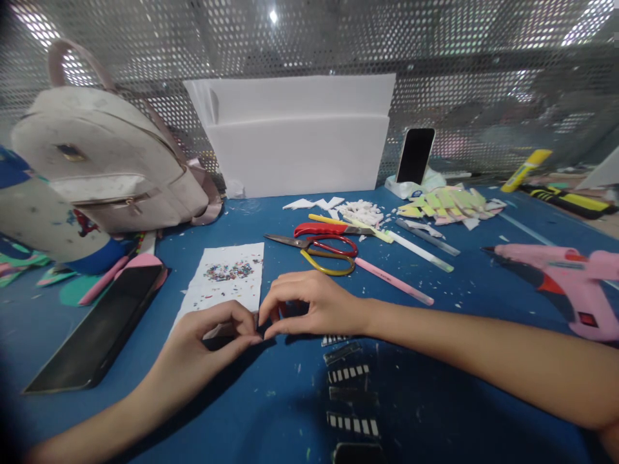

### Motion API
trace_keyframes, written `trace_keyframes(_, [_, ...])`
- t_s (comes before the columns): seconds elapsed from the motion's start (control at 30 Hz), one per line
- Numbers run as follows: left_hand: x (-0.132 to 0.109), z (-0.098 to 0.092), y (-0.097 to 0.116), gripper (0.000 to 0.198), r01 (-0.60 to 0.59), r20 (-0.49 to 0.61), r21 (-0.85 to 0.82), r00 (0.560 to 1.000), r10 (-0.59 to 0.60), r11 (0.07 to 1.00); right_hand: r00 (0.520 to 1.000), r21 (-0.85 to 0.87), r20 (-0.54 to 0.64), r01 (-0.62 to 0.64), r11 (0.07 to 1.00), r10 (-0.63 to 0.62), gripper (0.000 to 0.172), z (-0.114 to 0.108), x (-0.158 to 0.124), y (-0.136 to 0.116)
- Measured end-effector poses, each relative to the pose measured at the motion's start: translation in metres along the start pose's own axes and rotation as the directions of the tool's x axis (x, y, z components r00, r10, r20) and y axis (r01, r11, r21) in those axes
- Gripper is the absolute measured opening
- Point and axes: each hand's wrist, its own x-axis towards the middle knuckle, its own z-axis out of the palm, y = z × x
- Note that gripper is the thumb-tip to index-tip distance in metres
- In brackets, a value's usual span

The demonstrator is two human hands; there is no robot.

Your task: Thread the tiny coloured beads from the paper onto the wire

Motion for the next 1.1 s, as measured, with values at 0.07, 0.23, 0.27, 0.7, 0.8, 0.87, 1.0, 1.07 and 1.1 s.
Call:
trace_keyframes(0.07, [0.0004, -0.0002, -0.0013, 0.009, 0.015, -0.003, -0.013, 1.000, -0.015, 1.000, 0.999, 0.014, 0.030, 0.022, 1.000, -0.023, 0.016, 0.0004, -0.0005, 0.0001])
trace_keyframes(0.23, [0.0005, -0.0008, -0.0022, 0.011, 0.026, -0.014, -0.030, 1.000, -0.027, 0.999, 0.998, 0.012, 0.053, 0.041, 0.999, -0.042, 0.020, 0.0020, -0.0010, 0.0007])
trace_keyframes(0.27, [0.0005, -0.0008, -0.0023, 0.010, 0.025, -0.018, -0.032, 1.000, -0.026, 0.999, 0.997, 0.008, 0.058, 0.043, 0.999, -0.044, 0.021, 0.0022, -0.0010, 0.0007])
trace_keyframes(0.7, [-0.0015, -0.0020, 0.0030, 0.009, -0.063, -0.028, 0.037, 0.998, 0.064, 0.997, 0.989, -0.057, 0.146, 0.014, 0.998, -0.006, 0.019, 0.0014, -0.0001, 0.0024])
trace_keyframes(0.8, [-0.0015, -0.0019, 0.0032, 0.009, -0.078, -0.018, 0.046, 0.997, 0.078, 0.996, 0.988, -0.062, 0.155, 0.035, 0.997, -0.025, 0.014, 0.0009, 0.0009, 0.0020])
trace_keyframes(0.87, [-0.0012, -0.0016, 0.0035, 0.010, -0.086, -0.012, 0.049, 0.996, 0.087, 0.995, 0.989, -0.061, 0.144, 0.034, 0.998, -0.025, 0.013, 0.0007, 0.0015, 0.0015])
trace_keyframes(1.0, [-0.0012, -0.0013, 0.0054, 0.011, -0.089, -0.010, 0.047, 0.996, 0.090, 0.995, 0.996, -0.049, 0.087, -0.001, 0.999, 0.005, 0.012, 0.0007, 0.0024, 0.0008])
trace_keyframes(1.07, [-0.0016, -0.0016, 0.0062, 0.011, -0.089, -0.013, 0.050, 0.996, 0.090, 0.995, 0.998, -0.035, 0.056, -0.029, 0.999, 0.031, 0.012, 0.0003, 0.0026, 0.0004])
trace_keyframes(1.1, [-0.0019, -0.0018, 0.0065, 0.011, -0.090, -0.014, 0.052, 0.996, 0.091, 0.995, 0.998, -0.026, 0.042, -0.043, 0.999, 0.044, 0.011, 0.0000, 0.0027, 0.0001])
